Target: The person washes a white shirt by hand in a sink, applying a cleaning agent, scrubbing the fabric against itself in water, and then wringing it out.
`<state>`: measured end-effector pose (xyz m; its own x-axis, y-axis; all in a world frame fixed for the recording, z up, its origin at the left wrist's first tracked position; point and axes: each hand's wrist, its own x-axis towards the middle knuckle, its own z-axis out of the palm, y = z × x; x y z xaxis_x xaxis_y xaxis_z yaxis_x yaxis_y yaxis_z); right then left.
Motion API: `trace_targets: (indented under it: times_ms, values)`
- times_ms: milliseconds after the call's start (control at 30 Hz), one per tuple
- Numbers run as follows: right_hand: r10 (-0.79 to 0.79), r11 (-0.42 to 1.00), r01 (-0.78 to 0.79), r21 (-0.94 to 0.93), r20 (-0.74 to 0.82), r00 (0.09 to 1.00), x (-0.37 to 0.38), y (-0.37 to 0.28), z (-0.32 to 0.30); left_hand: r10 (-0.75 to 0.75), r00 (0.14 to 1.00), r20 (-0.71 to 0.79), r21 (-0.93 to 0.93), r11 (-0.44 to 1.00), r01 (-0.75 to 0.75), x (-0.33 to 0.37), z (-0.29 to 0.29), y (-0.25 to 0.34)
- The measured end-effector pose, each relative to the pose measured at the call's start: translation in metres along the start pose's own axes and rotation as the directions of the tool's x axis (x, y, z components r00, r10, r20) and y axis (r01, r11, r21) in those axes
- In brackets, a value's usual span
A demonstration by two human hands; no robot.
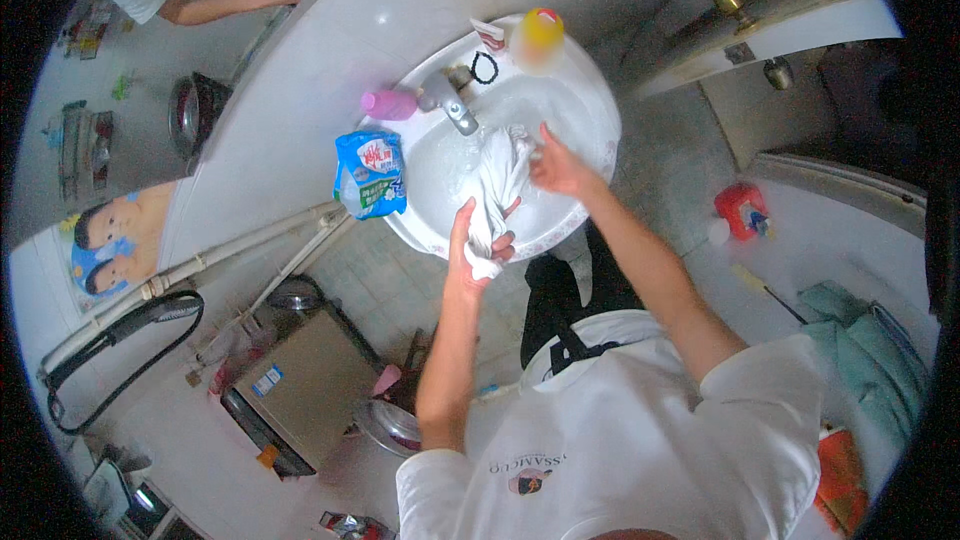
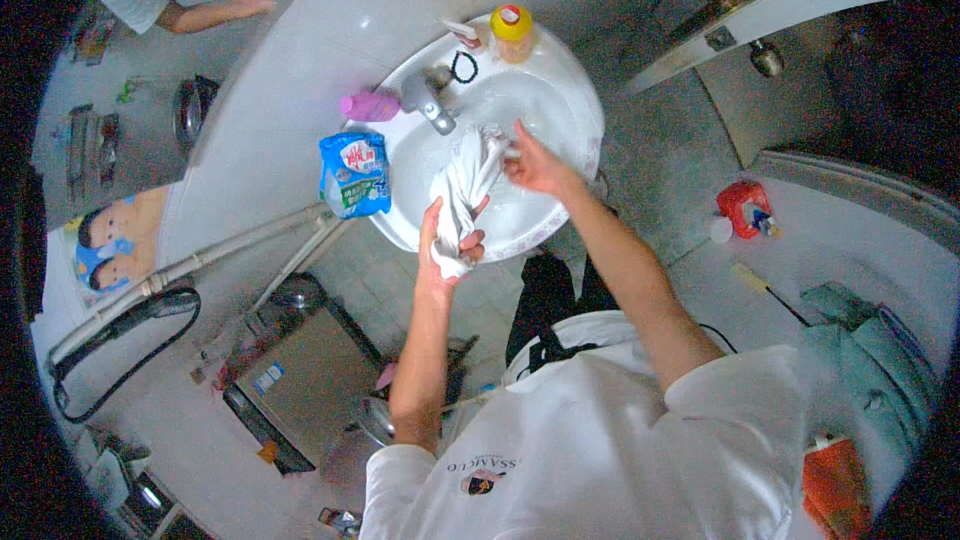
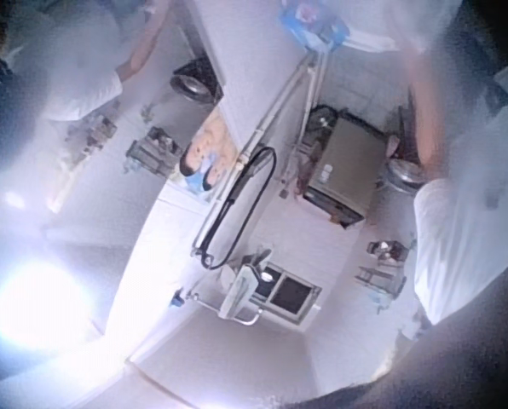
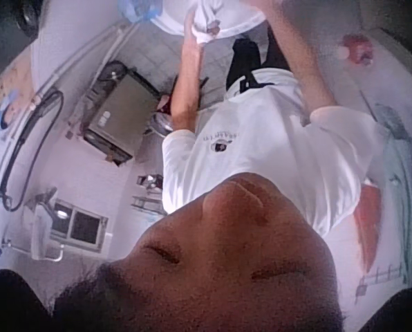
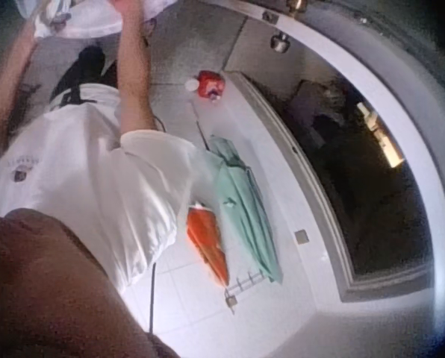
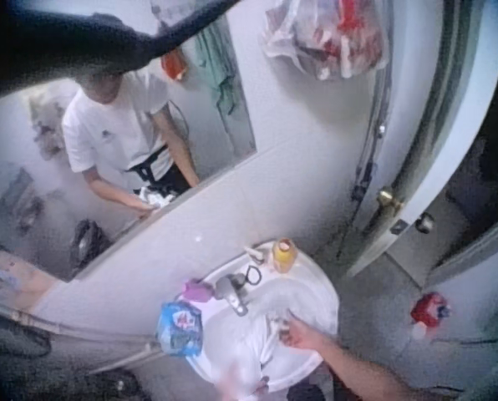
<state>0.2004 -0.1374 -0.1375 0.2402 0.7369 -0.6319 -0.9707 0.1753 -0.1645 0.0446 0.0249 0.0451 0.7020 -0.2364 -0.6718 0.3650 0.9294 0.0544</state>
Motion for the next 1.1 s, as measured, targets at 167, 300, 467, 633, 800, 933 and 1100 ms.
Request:
trace_targets:
  times_ms: [167, 300, 467, 633, 800, 933, 1100]
  values:
    - [-0.326, 0.888, 0.211, 0.408, 0.236, 0.915, -0.015, 0.043, 0.084, 0.158, 0.949, 0.274, -0.55, 0.835, 0.02, 0.007, 0.003, -0.038]
    - [-0.592, 0.71, 0.264, 0.653, 0.35, 0.726, -0.016, 0.021, 0.103, 0.197, 0.899, 0.392, -0.732, 0.658, 0.175, 0.014, -0.003, -0.057]
    - [-0.374, 0.875, 0.219, 0.433, 0.313, 0.873, -0.007, -0.002, 0.075, -0.022, 0.931, 0.364, -0.465, 0.862, 0.203, 0.002, -0.026, -0.049]
    - [-0.26, 0.96, 0.253, -0.122, -0.045, 0.964, -0.015, -0.013, 0.083, 0.224, 0.904, -0.364, 0.624, 0.779, 0.059, 0.013, -0.029, -0.023]
    - [-0.323, 0.812, 0.135, -0.568, -0.244, 0.914, 0.017, -0.004, 0.071, 0.438, 0.893, -0.098, 0.994, -0.003, 0.111, 0.029, -0.044, -0.01]
    - [-0.593, 0.248, -0.244, -0.937, -0.346, 0.727, 0.03, -0.002, 0.078, 0.519, 0.855, 0.001, 0.724, -0.59, 0.357, 0.031, -0.011, -0.009]
    - [-0.637, 0.225, -0.348, -0.91, -0.408, 0.654, 0.042, 0.002, 0.089, 0.497, 0.854, 0.154, 0.571, -0.75, 0.334, 0.045, -0.021, 0.001]
